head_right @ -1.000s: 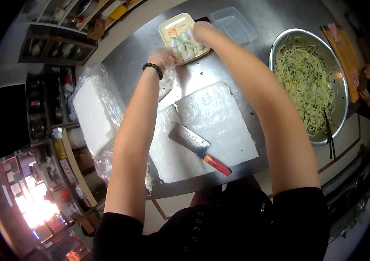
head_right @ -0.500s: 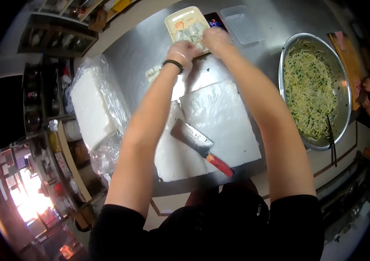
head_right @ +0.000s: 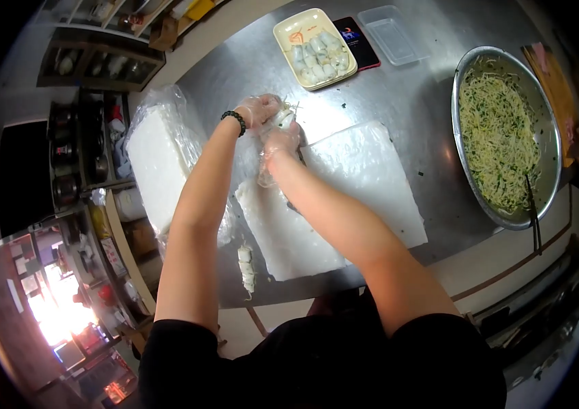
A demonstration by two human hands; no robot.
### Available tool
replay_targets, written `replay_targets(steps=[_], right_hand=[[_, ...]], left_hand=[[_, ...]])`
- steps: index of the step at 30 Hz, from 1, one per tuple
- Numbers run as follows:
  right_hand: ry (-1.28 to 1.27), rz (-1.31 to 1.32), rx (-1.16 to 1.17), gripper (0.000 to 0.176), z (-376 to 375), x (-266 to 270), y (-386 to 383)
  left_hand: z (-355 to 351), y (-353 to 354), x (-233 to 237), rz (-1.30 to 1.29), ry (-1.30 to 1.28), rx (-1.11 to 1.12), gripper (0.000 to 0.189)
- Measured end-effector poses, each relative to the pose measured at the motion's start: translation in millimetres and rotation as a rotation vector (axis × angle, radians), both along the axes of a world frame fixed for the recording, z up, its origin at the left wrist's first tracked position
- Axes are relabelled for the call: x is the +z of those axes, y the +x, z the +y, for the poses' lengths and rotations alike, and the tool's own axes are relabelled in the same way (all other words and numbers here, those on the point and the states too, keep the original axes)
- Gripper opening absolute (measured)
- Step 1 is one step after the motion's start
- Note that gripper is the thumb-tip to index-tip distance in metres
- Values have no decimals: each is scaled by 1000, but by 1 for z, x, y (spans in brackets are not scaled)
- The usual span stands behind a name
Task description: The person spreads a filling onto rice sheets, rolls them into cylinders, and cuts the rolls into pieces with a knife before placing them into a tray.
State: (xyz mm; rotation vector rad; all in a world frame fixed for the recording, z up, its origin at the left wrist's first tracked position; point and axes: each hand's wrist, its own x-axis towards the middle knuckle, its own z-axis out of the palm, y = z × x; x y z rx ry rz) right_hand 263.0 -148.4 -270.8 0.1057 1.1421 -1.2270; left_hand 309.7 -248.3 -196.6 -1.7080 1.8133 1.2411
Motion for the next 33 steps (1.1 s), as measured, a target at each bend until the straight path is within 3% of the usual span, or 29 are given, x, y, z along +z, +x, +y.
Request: replay_targets(steps=[1, 3, 4, 6, 7, 8, 10, 12, 13, 16, 18, 21, 22, 24, 26, 28, 29, 30, 33], right_hand=[[87, 70, -55, 53, -4, 13, 4], [164, 146, -162, 43, -5, 34, 3], [160, 146, -167, 43, -5, 30, 2], [25, 375, 43, 41, -5, 13, -9], [6, 545, 201, 42, -9, 7, -20], [6, 550, 184, 42, -18, 10, -36], [-290, 383, 303, 42, -41, 32, -76], [-466, 386, 410, 43, -94, 52, -119], [-565, 263, 509, 43, -116, 78, -144], [-634, 808, 644, 46, -204, 82, -182], [-651, 811, 680, 45, -227, 81, -193], [-695, 1456, 886, 37, -248, 60, -195], [-695, 1440, 893, 37, -253, 52, -197], [-535, 1815, 1219, 33, -250, 62, -204], [-500, 1829, 1222, 30, -239, 74, -208], [-446, 1900, 1202, 26, -234, 93, -210], [-497, 1919, 1084, 26, -232, 80, -209], [-458, 1924, 1199, 27, -230, 72, -206], [-445, 1880, 1199, 30, -222, 63, -214]], left_hand=[[-6, 10, -19, -2, -1, -4, 44], [-26, 41, -81, -58, -248, -638, 47], [-24, 40, -68, -58, -253, -643, 47], [-7, 33, -29, 136, -25, -315, 46], [-7, 47, -34, 378, 137, -117, 40], [-8, 40, -22, 382, 134, -135, 40], [-8, 18, 18, 677, 216, 509, 42], [-45, -6, 31, 810, 171, 567, 43], [-60, -24, 40, 838, 70, 617, 44], [-108, -68, 23, 955, -126, 681, 48], [-122, -88, 8, 1043, -227, 699, 52], [-124, -100, 1, 906, -271, 864, 53], [-127, -100, 6, 455, -456, 289, 47], [-129, -95, 15, -480, -643, -874, 37], [-136, -88, 3, -502, -715, -902, 30], [-126, -93, 19, -502, -515, -660, 32], [-133, -88, -4, -440, -527, -649, 33], [-124, -95, -1, -509, -559, -651, 33], [-124, -94, 7, -447, -490, -601, 34]])
